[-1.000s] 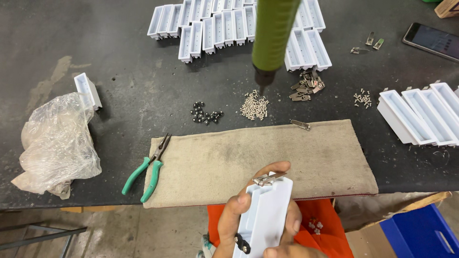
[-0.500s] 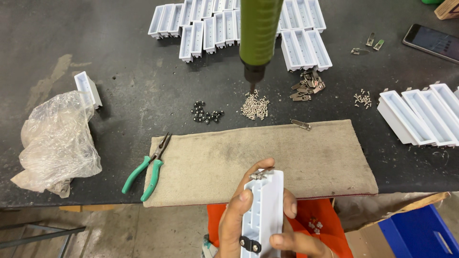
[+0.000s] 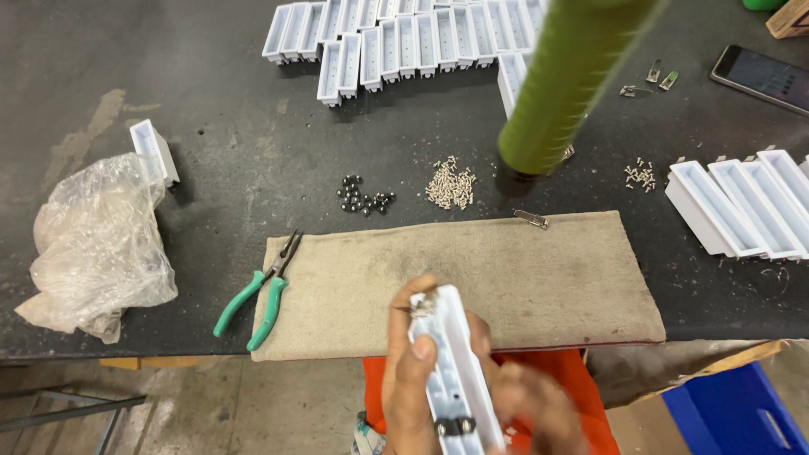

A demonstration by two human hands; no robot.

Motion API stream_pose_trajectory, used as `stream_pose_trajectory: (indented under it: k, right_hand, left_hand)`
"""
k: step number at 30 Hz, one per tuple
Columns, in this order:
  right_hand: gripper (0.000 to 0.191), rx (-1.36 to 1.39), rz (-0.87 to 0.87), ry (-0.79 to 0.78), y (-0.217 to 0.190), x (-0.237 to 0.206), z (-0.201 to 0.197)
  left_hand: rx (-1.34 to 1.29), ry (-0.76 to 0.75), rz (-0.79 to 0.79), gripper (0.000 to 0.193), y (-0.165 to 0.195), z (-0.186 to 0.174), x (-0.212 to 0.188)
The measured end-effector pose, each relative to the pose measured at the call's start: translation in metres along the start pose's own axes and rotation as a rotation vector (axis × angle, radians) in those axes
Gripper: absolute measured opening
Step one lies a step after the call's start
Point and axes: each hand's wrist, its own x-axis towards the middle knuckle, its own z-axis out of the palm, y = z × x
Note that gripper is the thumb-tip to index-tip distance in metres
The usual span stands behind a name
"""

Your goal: The person assembles small white plastic electrical components by inserting metal clips and screws, then tightening them with a green cordless screwdriver. The person repeats this process for multiple components, placing finished units aside on the table.

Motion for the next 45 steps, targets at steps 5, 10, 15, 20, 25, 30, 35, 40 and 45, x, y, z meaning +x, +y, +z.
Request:
stream_pose_trajectory:
  k: [5,10,15,20,25,30,35,40,45]
  right_hand:
    - [0.040,0.256,0.159,0.095,-0.030,0.045,-0.030]
    - [0.044,0.231,0.020,0.090,-0.034,0.058,-0.030]
    - [0.047,0.436,0.279,0.135,-0.033,0.051,-0.026]
    - [0.038,0.367,0.093,0.081,-0.024,0.049,-0.028]
    - [0.042,0.450,0.192,0.109,-0.025,0.045,-0.028]
    - [0.047,0.576,0.376,0.131,-0.028,0.039,-0.029]
    - [0.046,0.688,0.434,0.113,-0.025,0.038,-0.032]
    - [0.037,0.642,0.348,0.057,-0.017,0.036,-0.028]
    - [0.019,0.850,0.441,-0.358,0.001,0.040,-0.026]
  left_hand:
    - [-0.132,-0.116,0.066,0.074,0.007,0.001,-0.002]
    - [-0.083,-0.062,0.133,0.081,0.015,0.010,-0.007]
    - [-0.013,-0.063,0.182,0.087,0.024,0.014,-0.009]
    - [-0.013,-0.078,0.212,0.094,0.026,0.013,-0.015]
    - [0.013,-0.058,0.199,0.098,0.028,0.011,-0.021]
    - [0.028,-0.073,0.252,0.106,0.032,0.018,-0.022]
    - [0.071,-0.084,0.235,0.103,0.031,0.017,-0.023]
    - [0.078,0.058,0.116,0.087,0.021,-0.001,-0.018]
    - [0.197,0.139,0.118,0.082,0.006,-0.067,0.038]
